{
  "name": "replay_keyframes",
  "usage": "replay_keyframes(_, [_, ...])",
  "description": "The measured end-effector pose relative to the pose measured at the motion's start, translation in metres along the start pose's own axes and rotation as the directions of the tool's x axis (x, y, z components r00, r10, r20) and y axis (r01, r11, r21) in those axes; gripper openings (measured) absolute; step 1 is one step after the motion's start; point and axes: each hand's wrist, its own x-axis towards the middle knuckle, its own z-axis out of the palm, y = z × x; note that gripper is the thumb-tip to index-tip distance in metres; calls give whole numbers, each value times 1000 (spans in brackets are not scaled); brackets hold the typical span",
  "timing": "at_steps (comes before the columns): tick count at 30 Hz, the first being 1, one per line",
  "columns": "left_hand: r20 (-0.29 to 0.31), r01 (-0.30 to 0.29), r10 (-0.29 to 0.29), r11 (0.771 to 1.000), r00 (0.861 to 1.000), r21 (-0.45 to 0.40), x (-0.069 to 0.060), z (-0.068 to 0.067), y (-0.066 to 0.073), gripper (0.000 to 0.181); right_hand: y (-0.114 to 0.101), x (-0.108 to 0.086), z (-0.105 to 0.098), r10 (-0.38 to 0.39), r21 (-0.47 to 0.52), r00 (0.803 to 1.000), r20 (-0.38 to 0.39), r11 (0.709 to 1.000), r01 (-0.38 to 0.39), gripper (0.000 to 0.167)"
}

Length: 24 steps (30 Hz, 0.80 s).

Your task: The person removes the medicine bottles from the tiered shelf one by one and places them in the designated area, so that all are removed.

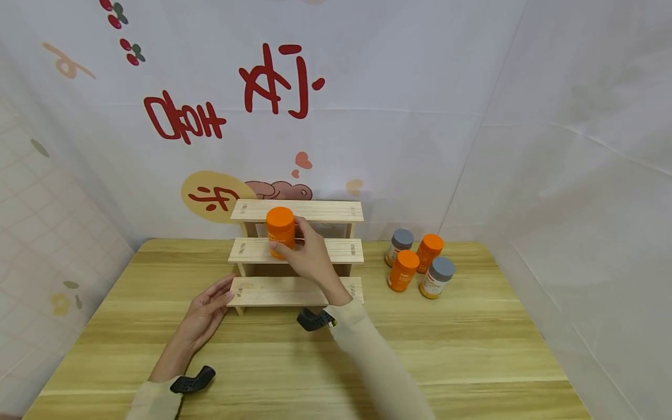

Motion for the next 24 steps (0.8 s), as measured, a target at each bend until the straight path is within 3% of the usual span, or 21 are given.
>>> replay_keyframes(7, [-19, -14, 14, 1000, 1000, -8, 0, 0, -1, 68, 0, -8, -8, 3, -21, 1000, -6, 1000, -3, 57])
replay_keyframes(18, [-34, 4, -5, 1000, 999, -23, 0, 0, -1, 68, 3, -25, -26, -11, 29, 1000, 7, 1000, 11, 58])
replay_keyframes(24, [-31, 5, -6, 1000, 1000, -21, 1, 1, -2, 69, 9, -35, -39, -32, -7, 999, 0, 999, 32, 58])
